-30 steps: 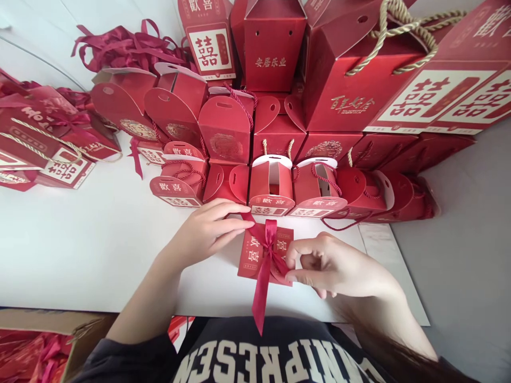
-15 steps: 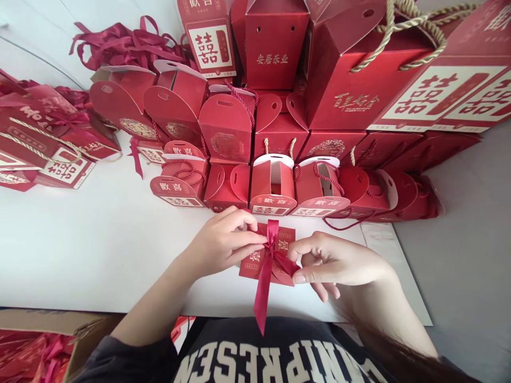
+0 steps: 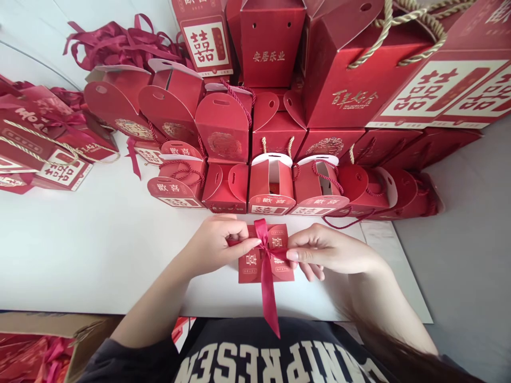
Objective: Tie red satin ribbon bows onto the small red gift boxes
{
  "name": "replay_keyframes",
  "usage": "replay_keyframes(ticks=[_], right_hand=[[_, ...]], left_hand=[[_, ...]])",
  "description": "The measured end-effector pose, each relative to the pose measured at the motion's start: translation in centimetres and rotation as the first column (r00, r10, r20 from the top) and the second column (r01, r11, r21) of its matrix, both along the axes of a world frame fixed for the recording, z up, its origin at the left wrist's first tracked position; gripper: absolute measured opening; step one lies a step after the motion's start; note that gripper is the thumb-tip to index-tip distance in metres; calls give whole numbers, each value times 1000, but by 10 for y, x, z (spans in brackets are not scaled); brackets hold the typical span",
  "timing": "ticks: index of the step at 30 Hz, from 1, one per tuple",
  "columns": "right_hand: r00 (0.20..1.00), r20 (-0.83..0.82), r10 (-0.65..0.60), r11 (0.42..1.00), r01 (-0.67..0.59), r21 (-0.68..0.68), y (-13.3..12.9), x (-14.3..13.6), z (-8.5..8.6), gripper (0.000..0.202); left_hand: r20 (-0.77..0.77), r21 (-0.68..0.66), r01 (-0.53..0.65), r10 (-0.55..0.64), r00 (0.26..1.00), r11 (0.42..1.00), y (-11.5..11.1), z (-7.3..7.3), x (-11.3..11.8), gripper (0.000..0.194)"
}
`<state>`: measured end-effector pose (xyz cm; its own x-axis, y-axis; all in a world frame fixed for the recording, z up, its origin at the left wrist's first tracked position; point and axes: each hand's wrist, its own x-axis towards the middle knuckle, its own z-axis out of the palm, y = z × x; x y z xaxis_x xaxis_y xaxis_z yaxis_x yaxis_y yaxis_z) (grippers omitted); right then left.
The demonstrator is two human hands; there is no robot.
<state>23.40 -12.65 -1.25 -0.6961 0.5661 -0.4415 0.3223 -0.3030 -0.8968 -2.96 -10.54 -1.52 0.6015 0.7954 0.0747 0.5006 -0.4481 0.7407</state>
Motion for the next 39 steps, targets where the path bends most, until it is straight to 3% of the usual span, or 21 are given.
replay_keyframes(ticks=[4, 13, 18, 22, 27, 30, 34, 39], right_hand=[[994, -6, -111, 986, 111, 124, 0, -4, -4, 39], [994, 36, -100, 966, 88, 241, -1, -7, -4, 38], [995, 7, -103, 972, 99, 213, 0, -8, -7, 41], [992, -14, -123, 963, 123, 238, 0, -8, -9, 40], [981, -9, -196, 900, 183, 395, 0, -13, -9, 40], [966, -45, -253, 852, 244, 463, 0, -16, -8, 41], [939, -81, -334, 836, 335, 435, 2, -16, -10, 34], [952, -102, -288, 899, 306, 313, 6, -9, -16, 37]], left_hand=[[-4, -255, -34, 34, 999, 966, 2, 1, -3, 40], [-39, -333, -28, 16, 999, 943, 1, 5, -5, 41], [-63, -569, 49, -102, 993, 821, 6, 13, -16, 43], [-100, -630, 49, -144, 985, 775, 10, 13, -22, 47], [-100, -709, 37, -152, 983, 704, 13, 12, -23, 44], [-85, -720, 17, -113, 990, 694, 14, 12, -23, 44], [-26, -717, 27, -65, 998, 696, 14, 12, -21, 37], [119, -780, 78, 25, 993, 620, 14, 8, -18, 25]])
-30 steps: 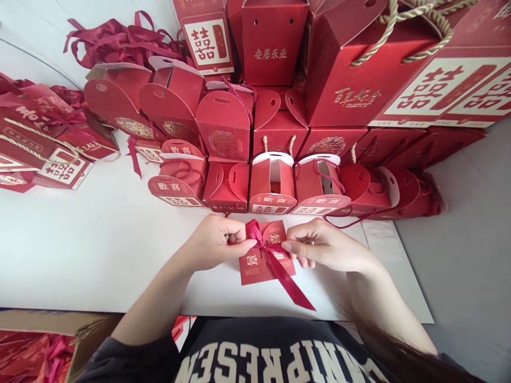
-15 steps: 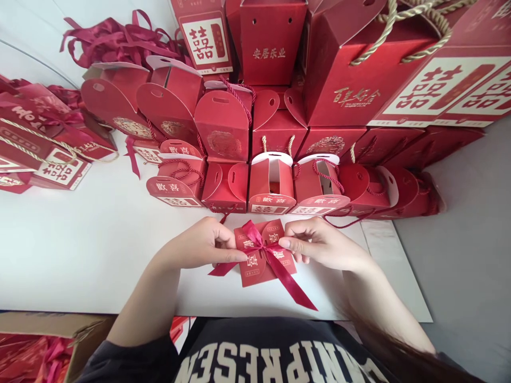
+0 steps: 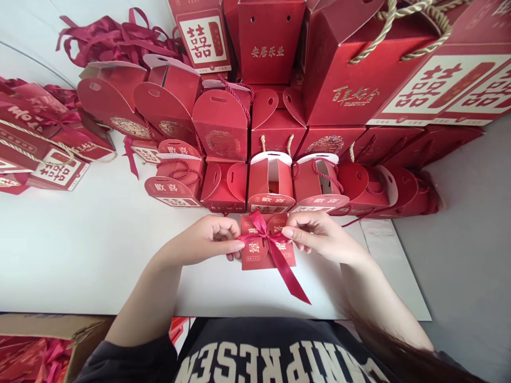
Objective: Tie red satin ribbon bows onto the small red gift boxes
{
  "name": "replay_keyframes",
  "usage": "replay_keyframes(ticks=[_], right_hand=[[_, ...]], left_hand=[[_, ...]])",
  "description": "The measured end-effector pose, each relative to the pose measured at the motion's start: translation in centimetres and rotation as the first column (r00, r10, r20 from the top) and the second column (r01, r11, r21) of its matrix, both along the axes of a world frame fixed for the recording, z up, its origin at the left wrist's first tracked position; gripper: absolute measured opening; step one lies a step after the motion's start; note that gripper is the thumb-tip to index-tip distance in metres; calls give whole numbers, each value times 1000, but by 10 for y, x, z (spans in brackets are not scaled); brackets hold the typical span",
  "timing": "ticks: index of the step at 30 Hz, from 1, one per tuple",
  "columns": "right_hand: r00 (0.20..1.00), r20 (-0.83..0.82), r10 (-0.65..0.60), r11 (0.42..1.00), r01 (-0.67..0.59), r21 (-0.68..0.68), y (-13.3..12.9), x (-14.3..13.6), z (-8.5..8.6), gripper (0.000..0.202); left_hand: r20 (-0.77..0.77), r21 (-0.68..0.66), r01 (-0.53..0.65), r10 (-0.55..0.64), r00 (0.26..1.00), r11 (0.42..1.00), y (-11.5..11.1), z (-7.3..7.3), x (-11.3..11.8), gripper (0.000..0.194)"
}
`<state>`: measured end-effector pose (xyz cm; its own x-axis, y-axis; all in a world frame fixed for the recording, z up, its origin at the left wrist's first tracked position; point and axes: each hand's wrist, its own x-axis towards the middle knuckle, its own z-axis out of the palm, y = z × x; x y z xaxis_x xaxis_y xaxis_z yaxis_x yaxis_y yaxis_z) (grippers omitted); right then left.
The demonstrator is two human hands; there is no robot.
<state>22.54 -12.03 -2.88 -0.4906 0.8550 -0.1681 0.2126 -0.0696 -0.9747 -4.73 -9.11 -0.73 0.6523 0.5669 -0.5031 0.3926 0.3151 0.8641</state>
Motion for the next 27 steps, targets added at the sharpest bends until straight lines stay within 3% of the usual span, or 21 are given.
replay_keyframes(ticks=[4, 13, 23, 27], right_hand=[[1000, -25, 16, 999, -17, -37, 2, 4, -2, 40], [1000, -2, 6, 1000, -6, -24, 2, 2, -5, 42], [998, 60, -15, 999, 13, 36, 1, -1, -4, 45], [996, 61, -61, 993, 54, 106, 2, -1, -3, 47]], left_hand=[[-33, -47, -25, 23, 999, 999, 0, 0, 1, 26], [-118, 40, 25, -20, 993, 999, 0, 3, -5, 24], [-168, 74, 165, -151, 974, 983, -1, 5, -7, 29], [-168, 113, 159, -139, 976, 981, 1, 6, -8, 29]])
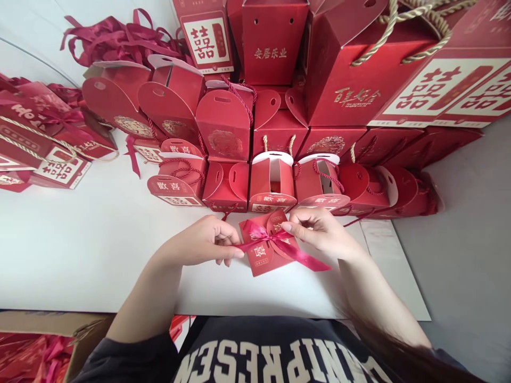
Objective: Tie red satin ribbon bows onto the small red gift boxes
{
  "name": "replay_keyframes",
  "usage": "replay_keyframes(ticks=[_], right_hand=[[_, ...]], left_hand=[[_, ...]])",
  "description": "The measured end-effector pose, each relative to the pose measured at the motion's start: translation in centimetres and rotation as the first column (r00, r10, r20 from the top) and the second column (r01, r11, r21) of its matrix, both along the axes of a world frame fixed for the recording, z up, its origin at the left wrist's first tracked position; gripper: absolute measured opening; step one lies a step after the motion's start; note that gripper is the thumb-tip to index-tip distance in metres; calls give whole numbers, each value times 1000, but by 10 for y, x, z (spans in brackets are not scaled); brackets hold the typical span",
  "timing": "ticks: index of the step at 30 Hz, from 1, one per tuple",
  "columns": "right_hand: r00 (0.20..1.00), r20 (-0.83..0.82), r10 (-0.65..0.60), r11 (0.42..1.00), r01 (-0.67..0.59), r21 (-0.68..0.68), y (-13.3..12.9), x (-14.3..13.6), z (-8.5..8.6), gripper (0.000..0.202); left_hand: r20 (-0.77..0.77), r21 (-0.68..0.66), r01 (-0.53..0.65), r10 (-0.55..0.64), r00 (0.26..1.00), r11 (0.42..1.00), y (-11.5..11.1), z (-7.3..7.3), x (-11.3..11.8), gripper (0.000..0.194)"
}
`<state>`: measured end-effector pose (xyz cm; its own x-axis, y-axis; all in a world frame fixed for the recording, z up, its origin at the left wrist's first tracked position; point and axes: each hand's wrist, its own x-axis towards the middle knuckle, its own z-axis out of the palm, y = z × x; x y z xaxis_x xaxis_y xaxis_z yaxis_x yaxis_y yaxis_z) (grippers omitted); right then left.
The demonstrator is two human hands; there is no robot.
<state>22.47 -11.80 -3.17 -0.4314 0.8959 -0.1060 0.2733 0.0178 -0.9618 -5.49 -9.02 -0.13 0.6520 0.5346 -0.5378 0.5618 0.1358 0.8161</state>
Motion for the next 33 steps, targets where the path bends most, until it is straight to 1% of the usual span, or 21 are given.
replay_keyframes(ticks=[2, 3, 5, 6, 7, 8, 10, 12, 14, 16, 18, 23, 25, 28, 30, 33], right_hand=[[1000, -14, 6, 1000, -6, 5, 0, 1, 1, 45], [1000, -17, 16, 1000, -16, -3, 0, 2, 2, 44], [999, -12, 42, 999, -42, -19, 0, 3, 3, 41], [998, -9, 59, 998, -59, -29, 0, 3, 3, 39], [997, -12, 76, 996, -77, -38, 0, 3, 3, 38], [996, -20, 91, 995, -92, -46, 0, 3, 2, 37], [993, -46, 110, 992, -112, -58, 0, 2, 1, 36], [992, -63, 110, 992, -113, -55, 0, 2, -1, 36], [993, -61, 102, 993, -105, -51, 1, 1, -2, 38], [995, -58, 87, 994, -90, -57, 2, 1, -2, 40], [995, -73, 69, 994, -74, -75, 2, 2, -2, 40], [987, -151, 47, 988, -68, -137, 3, 0, -2, 41], [985, -168, 39, 987, -64, -145, 4, -1, -3, 43], [985, -171, -5, 986, -24, -164, 4, -5, -3, 44], [988, -155, -27, 987, 1, -162, 4, -6, -3, 44], [991, -132, -8, 991, -10, -135, 4, -7, -3, 46]], left_hand=[[36, 18, 4, -5, 999, 1000, 1, 0, -2, 30], [68, -7, 18, -17, 998, 1000, 1, 0, -2, 34], [100, -126, 32, -19, 995, 991, 2, -2, -2, 52], [87, -198, 23, -6, 996, 980, 2, -4, -1, 62], [61, -259, 2, 15, 998, 966, 2, -5, 0, 68], [36, -308, -19, 31, 999, 951, 2, -7, 3, 71], [49, -375, -13, 34, 998, 927, 2, -11, 8, 64], [129, -408, 30, 25, 991, 913, 3, -15, 12, 52], [179, -409, 48, 29, 983, 911, 4, -18, 14, 40], [181, -389, 21, 55, 982, 921, 5, -20, 13, 31], [171, -373, -11, 81, 982, 928, 5, -22, 12, 27], [173, -314, -57, 117, 978, 948, 4, -23, 8, 33], [173, -261, -52, 99, 980, 964, 5, -23, 7, 35], [168, -185, -36, 68, 983, 982, 5, -21, 6, 37], [151, -167, -16, 41, 988, 986, 5, -19, 6, 37], [110, -160, 31, -13, 994, 987, 4, -17, 8, 35]])
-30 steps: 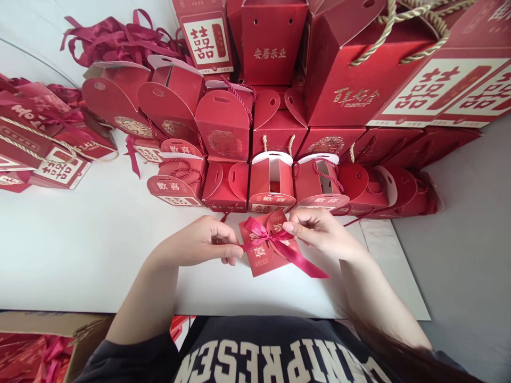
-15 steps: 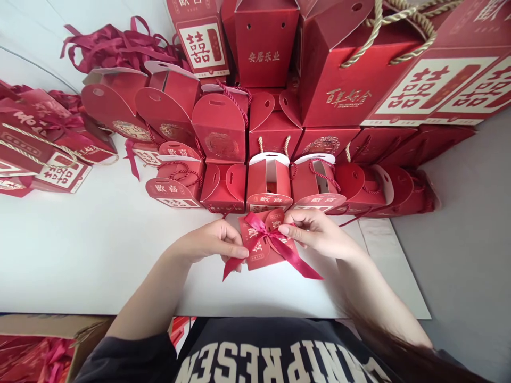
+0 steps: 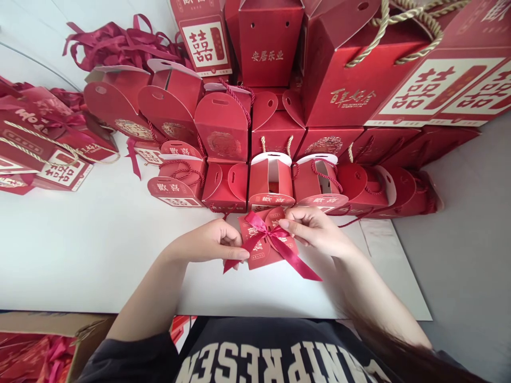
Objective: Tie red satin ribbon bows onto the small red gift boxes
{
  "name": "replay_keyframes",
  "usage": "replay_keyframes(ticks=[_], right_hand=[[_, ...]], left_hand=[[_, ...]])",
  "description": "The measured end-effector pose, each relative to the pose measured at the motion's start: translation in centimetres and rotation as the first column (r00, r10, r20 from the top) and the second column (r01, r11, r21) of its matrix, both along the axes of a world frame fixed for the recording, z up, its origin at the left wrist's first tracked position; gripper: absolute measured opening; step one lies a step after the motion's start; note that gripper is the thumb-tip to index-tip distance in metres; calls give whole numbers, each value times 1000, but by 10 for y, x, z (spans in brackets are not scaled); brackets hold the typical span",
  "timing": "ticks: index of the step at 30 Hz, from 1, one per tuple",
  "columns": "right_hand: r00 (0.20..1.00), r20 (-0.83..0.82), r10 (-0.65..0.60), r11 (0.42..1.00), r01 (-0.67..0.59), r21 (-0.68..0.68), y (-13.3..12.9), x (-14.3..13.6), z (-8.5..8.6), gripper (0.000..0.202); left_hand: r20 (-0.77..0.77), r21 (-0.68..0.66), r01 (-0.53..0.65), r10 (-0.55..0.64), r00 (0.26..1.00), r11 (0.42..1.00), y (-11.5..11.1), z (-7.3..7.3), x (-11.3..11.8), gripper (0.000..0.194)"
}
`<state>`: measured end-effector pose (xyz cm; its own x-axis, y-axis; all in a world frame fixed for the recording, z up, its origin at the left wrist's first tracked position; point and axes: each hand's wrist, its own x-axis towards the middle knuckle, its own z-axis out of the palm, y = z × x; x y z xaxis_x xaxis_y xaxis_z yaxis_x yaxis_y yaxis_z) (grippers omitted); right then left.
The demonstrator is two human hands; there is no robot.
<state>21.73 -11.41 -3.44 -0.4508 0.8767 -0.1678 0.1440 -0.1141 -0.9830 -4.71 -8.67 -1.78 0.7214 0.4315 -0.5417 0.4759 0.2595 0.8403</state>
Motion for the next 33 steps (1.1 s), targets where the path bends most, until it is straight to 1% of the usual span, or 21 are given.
replay_keyframes(ticks=[4, 7, 11, 14, 16, 18, 19, 20, 21, 22, 24, 25, 26, 27, 28, 29, 33], right_hand=[[1000, 2, -11, 999, 11, 41, -1, 0, -1, 47], [1000, -14, -19, 999, 19, 39, -2, 0, -3, 46], [998, -57, -26, 997, 30, 76, -2, -1, -5, 46], [996, -83, -13, 998, 18, 61, -1, -2, -7, 46], [996, -84, -11, 999, 15, 40, -1, -3, -7, 46], [996, -82, -16, 999, 19, 37, -1, -2, -7, 46], [996, -83, -20, 999, 23, 37, -1, -2, -7, 46], [996, -86, -25, 999, 29, 39, -1, -1, -7, 46], [996, -89, -32, 998, 35, 43, -2, -1, -6, 46], [995, -92, -39, 998, 43, 48, -2, 0, -6, 46], [995, -89, -50, 997, 55, 59, -1, 0, -5, 46], [995, -87, -51, 996, 57, 62, -1, 0, -4, 46], [995, -87, -50, 996, 56, 64, -2, 0, -4, 45], [995, -89, -48, 997, 53, 62, -2, 0, -3, 44], [995, -92, -48, 997, 53, 60, -2, -1, -3, 43], [994, -96, -50, 997, 55, 58, -2, -1, -3, 42], [994, -98, -54, 996, 61, 68, -3, -3, -3, 39]], left_hand=[[-28, 17, -7, 7, 1000, 1000, -1, 1, 1, 36], [-19, 24, -15, 16, 1000, 1000, -1, 0, 1, 40], [-24, 45, 2, -1, 1000, 999, -2, 0, 4, 42], [-51, 64, 21, -17, 999, 998, -2, 1, 3, 44], [-87, 96, 42, -34, 996, 995, -1, 3, 0, 46], [-128, 176, 48, -26, 991, 983, 0, 6, -4, 47], [-145, 241, 27, 8, 989, 970, 0, 7, -5, 46], [-155, 321, -19, 72, 985, 947, -1, 8, -5, 44], [-153, 407, -86, 161, 975, 909, -2, 9, -5, 42], [-131, 493, -163, 258, 957, 855, -4, 10, -2, 38], [-30, 616, -314, 420, 907, 722, -8, 10, 7, 31], [35, 653, -372, 464, 885, 660, -11, 9, 13, 28], [98, 680, -409, 479, 873, 608, -14, 8, 19, 25], [144, 701, -426, 471, 870, 572, -16, 7, 25, 24], [171, 718, -423, 449, 877, 553, -18, 5, 30, 22], [178, 733, -404, 419, 890, 547, -19, 4, 35, 21], [134, 751, -303, 315, 940, 586, -20, 0, 41, 20]])
